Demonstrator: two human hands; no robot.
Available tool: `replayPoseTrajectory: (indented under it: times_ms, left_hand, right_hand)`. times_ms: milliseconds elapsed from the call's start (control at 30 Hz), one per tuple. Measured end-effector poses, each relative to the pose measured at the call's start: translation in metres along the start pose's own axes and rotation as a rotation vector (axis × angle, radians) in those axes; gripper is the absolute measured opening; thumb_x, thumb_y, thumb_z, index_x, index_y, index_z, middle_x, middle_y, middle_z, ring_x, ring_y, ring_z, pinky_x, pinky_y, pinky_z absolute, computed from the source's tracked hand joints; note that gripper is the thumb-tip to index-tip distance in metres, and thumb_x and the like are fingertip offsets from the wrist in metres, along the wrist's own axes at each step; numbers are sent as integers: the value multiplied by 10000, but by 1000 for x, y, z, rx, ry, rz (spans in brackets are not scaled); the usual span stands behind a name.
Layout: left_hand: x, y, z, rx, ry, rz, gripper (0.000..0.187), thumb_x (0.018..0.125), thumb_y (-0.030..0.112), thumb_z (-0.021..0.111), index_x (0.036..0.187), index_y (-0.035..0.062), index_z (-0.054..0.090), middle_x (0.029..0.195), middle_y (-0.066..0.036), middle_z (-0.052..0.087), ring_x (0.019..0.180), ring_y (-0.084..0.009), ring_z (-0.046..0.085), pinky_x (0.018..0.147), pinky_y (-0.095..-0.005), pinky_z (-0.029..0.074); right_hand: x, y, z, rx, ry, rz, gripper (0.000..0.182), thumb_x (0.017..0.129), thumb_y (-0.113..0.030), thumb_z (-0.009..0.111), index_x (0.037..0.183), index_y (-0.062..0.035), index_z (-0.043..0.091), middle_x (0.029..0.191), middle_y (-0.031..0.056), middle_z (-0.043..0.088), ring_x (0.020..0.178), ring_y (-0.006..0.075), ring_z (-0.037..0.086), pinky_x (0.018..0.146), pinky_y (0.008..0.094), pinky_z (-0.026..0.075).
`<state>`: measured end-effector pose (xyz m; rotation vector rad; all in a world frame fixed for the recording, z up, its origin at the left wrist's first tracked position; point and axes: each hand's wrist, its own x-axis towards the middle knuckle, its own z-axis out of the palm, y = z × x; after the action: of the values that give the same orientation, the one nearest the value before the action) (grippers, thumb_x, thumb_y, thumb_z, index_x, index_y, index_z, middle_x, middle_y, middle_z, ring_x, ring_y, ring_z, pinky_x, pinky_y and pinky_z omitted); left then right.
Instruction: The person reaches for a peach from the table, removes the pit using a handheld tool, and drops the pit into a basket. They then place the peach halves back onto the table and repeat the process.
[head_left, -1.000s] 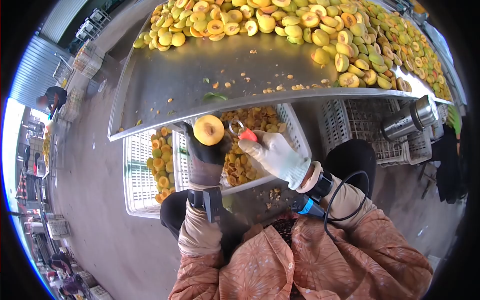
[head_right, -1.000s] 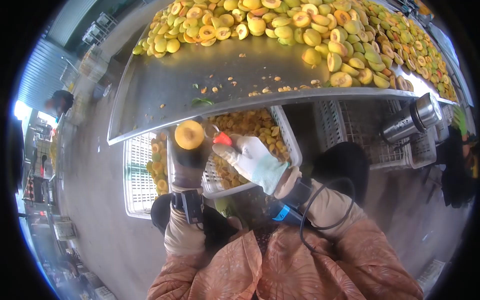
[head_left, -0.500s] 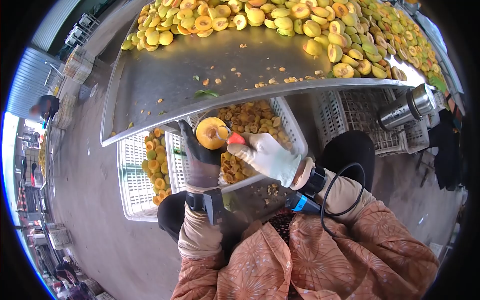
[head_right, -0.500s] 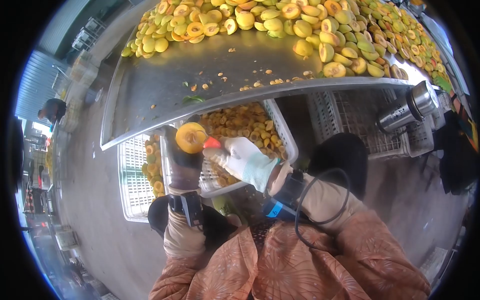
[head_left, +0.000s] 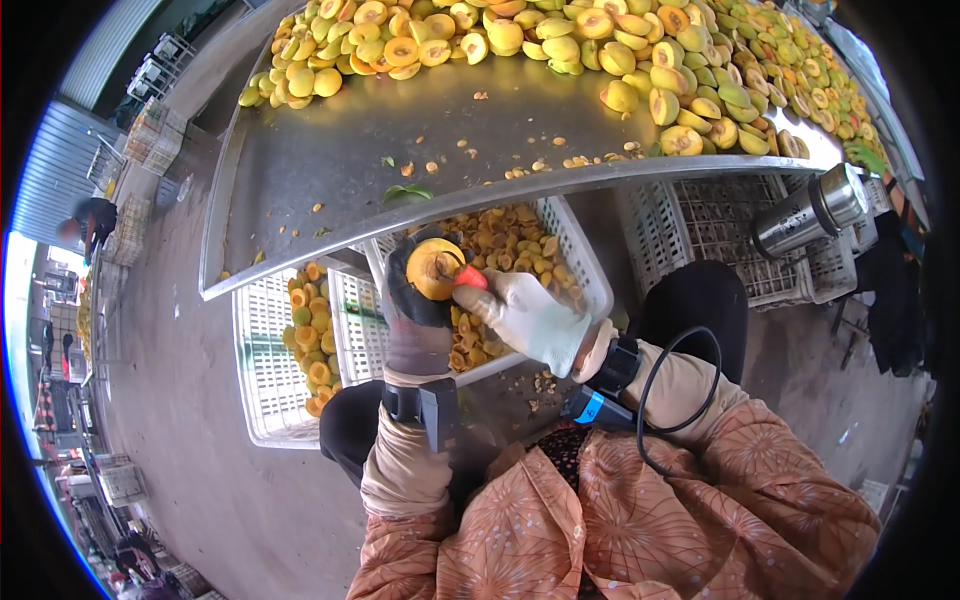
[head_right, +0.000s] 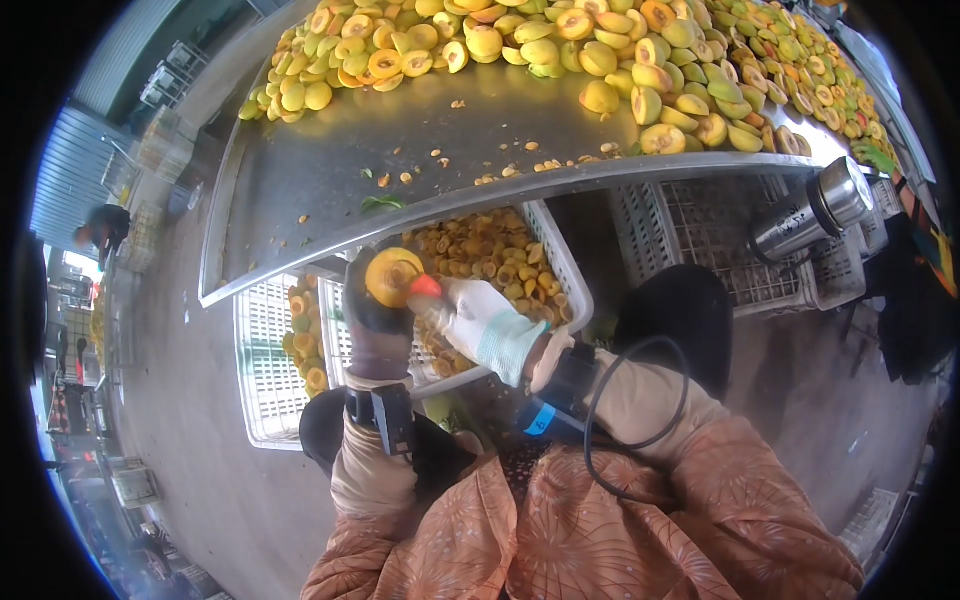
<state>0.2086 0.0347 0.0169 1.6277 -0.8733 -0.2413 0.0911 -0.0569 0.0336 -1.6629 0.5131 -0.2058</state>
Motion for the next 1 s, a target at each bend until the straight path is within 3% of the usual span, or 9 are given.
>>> replayPoseTrajectory:
  times_ms: [67, 100, 267, 400, 500, 567, 767, 900, 1000]
  left_hand:
    - [1, -8, 2, 233, 76, 196, 550, 756, 4, 650, 1247, -82, 417, 1050, -174, 568, 938, -262, 602, 817, -328, 501]
    - [0, -11, 2, 232, 75, 193, 550, 756, 4, 650, 1247, -82, 417, 1050, -174, 568, 938, -262, 602, 817, -328, 501]
    - [-3, -1, 12, -651, 241, -226, 464, 755, -30, 630, 1186, -77, 463, 1040, -153, 578, 943, -222, 597, 816, -313, 498]
    - [-4, -5, 11, -612, 112, -225, 430, 775, -59, 596, 1186, -70, 471, 1038, -152, 587, 958, -204, 592, 831, -294, 492]
    - [-6, -6, 13, -713, 82, -237, 337, 869, 46, 560, 1178, -62, 482, 1038, -152, 597, 968, -201, 591, 826, -295, 494]
    - [-4, -4, 16, -958, 160, -398, 378, 959, 274, 477, 1163, -43, 505, 1049, -145, 598, 956, -211, 594, 807, -310, 505]
    - [2, -9, 28, -729, 344, -353, 579, 971, 492, 343, 1085, -27, 573, 981, -128, 618, 874, -199, 612, 749, -300, 517]
    - [5, -5, 21, -694, 228, -422, 618, 963, 518, 345, 1067, -46, 576, 896, -121, 635, 784, -206, 629, 706, -290, 526]
    - [8, -15, 27, -633, 383, -450, 609, 986, 483, 305, 1071, -61, 567, 843, -124, 641, 720, -212, 631, 670, -280, 529]
  right_hand:
    - [1, -1, 0, -33, -1, -6, 482, 925, -405, 545, 1050, 57, 602, 837, 191, 649, 794, 225, 624, 734, 334, 468]
    - [1, -2, 0, -33, -2, -3, 482, 925, -405, 545, 1050, 57, 602, 837, 191, 649, 794, 225, 624, 734, 334, 468]
    - [0, -12, -1, -19, -76, 112, 470, 925, -407, 537, 1039, 43, 609, 859, 132, 649, 825, 202, 611, 741, 328, 458]
    - [-1, 1, 0, -48, -118, 58, 594, 912, -502, 512, 979, 80, 608, 739, 168, 610, 731, 216, 594, 701, 345, 455]
    - [-2, 1, -2, -86, -105, 68, 619, 906, -529, 504, 945, 79, 612, 675, 137, 581, 666, 199, 569, 653, 342, 448]
    - [-3, 0, -6, -53, -153, 74, 623, 906, -543, 493, 866, 67, 611, 617, 95, 561, 609, 169, 550, 590, 330, 432]
    - [0, 14, -7, 9, -218, 84, 639, 896, -591, 474, 781, 26, 594, 574, 40, 528, 571, 132, 524, 539, 301, 406]
    - [-7, 10, -6, -20, -194, 52, 662, 879, -619, 481, 807, 28, 600, 590, 46, 536, 578, 137, 530, 545, 306, 409]
    - [-11, 4, -5, -29, -136, 63, 696, 858, -655, 477, 801, 29, 596, 595, 50, 539, 583, 151, 540, 558, 305, 426]
